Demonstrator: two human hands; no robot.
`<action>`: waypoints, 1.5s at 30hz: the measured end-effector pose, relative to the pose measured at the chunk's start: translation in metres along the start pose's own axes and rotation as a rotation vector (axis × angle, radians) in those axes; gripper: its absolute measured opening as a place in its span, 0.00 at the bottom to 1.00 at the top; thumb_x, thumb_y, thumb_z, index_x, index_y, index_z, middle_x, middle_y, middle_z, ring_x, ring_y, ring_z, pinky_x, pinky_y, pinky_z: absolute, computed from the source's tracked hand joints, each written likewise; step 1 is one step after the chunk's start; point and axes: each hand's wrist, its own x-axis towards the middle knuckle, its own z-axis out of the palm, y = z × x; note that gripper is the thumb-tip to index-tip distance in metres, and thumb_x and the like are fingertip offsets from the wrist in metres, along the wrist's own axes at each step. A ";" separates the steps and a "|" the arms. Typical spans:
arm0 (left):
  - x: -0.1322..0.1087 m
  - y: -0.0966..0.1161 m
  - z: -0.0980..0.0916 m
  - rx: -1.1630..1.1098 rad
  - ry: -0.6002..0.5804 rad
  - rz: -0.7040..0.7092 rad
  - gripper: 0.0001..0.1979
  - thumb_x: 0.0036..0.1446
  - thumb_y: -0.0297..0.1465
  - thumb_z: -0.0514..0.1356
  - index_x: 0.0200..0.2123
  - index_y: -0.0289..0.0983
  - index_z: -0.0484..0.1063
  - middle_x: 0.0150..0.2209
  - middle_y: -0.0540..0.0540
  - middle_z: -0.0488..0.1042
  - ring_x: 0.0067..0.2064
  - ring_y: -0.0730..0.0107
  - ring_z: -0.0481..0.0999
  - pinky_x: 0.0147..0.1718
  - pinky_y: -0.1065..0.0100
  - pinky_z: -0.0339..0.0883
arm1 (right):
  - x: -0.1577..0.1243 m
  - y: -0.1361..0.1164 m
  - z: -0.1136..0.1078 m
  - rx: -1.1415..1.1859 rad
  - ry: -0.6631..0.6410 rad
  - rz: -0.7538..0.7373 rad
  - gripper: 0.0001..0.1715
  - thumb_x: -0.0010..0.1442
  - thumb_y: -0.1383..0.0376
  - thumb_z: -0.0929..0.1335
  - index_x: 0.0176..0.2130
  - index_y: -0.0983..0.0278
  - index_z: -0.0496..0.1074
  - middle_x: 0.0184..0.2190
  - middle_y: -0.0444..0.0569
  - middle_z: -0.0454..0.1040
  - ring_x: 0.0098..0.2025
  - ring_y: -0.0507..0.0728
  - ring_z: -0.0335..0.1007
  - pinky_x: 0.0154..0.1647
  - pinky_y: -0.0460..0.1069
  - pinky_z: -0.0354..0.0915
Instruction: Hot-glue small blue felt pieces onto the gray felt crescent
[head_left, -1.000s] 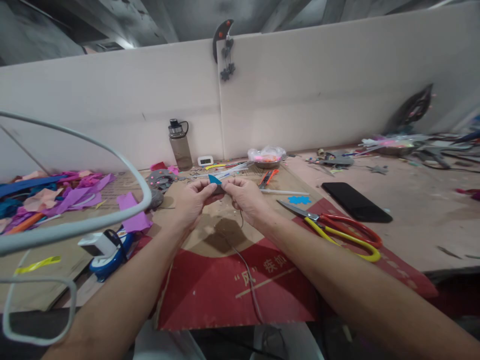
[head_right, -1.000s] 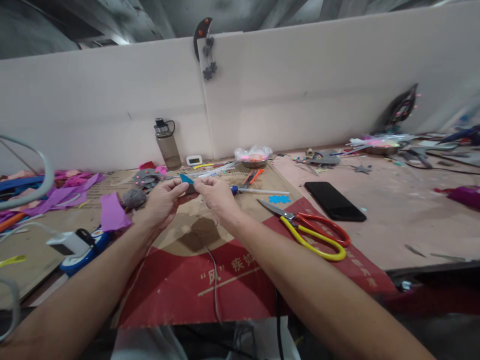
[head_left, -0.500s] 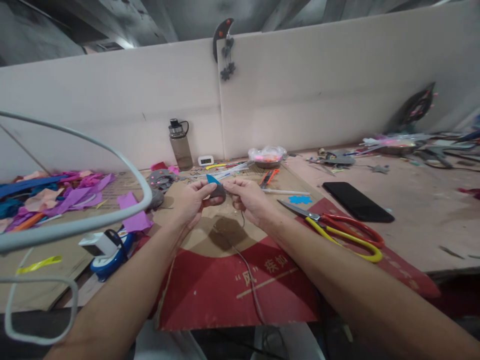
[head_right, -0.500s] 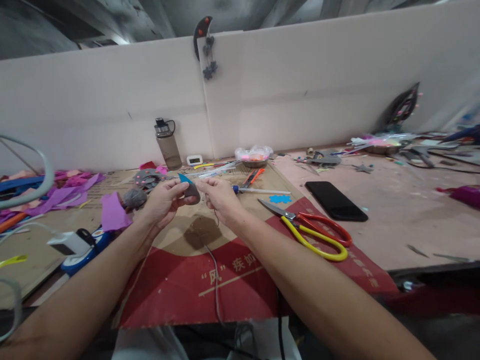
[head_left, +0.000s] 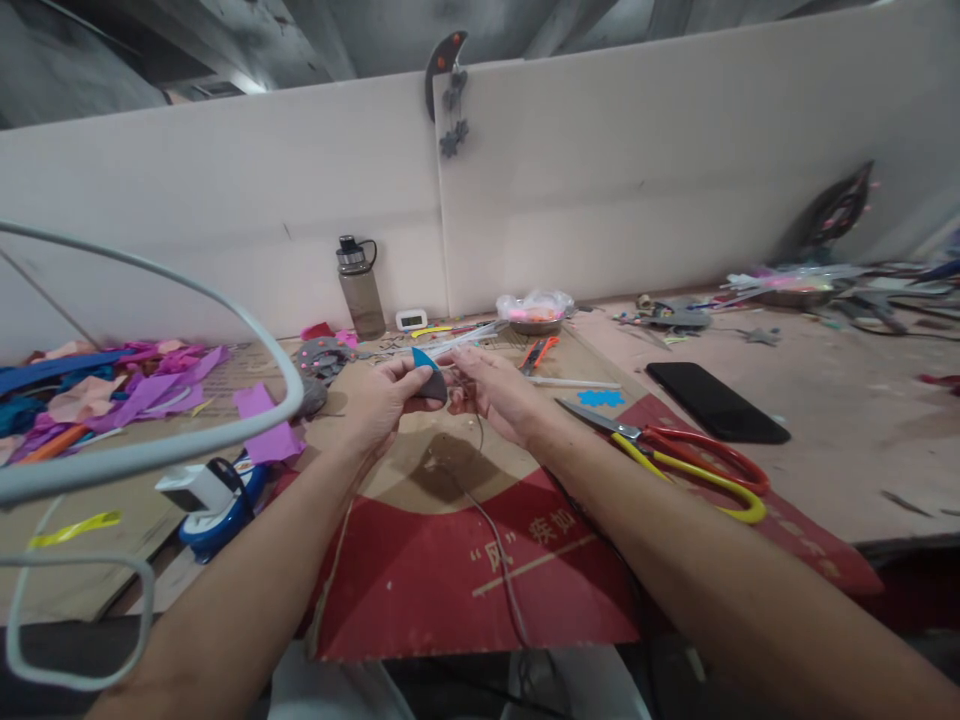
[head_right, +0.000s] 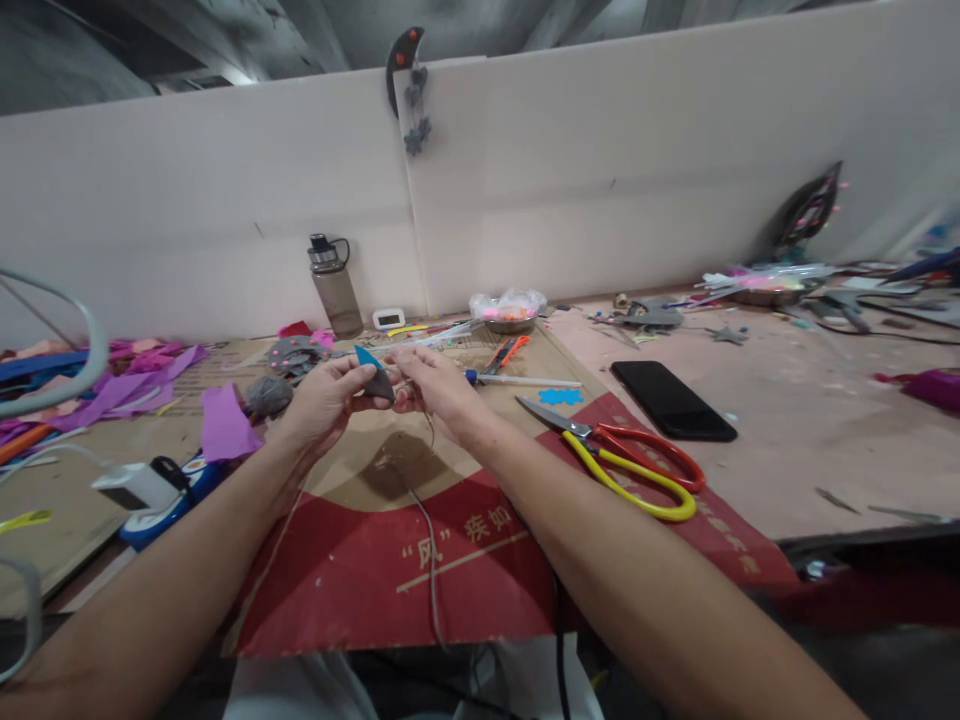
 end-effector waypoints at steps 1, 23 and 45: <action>0.000 0.000 0.000 0.017 0.003 0.010 0.13 0.46 0.37 0.65 0.30 0.33 0.72 0.30 0.45 0.76 0.30 0.71 0.74 0.29 0.69 0.72 | 0.000 0.001 0.001 -0.027 0.008 -0.024 0.18 0.49 0.52 0.71 0.34 0.63 0.69 0.25 0.39 0.67 0.20 0.45 0.57 0.25 0.45 0.62; 0.001 0.004 -0.003 -0.147 -0.080 -0.082 0.09 0.47 0.32 0.65 0.29 0.32 0.72 0.29 0.46 0.75 0.30 0.73 0.74 0.31 0.68 0.73 | 0.000 0.007 0.005 -0.102 0.121 -0.156 0.16 0.44 0.57 0.73 0.23 0.64 0.66 0.17 0.36 0.58 0.19 0.45 0.49 0.19 0.45 0.52; 0.000 -0.001 0.004 -0.106 -0.057 0.059 0.15 0.44 0.34 0.68 0.33 0.34 0.68 0.29 0.49 0.73 0.26 0.75 0.73 0.26 0.71 0.70 | 0.003 0.010 0.001 -0.164 0.104 -0.209 0.13 0.48 0.57 0.71 0.25 0.64 0.70 0.21 0.40 0.66 0.20 0.46 0.53 0.22 0.45 0.53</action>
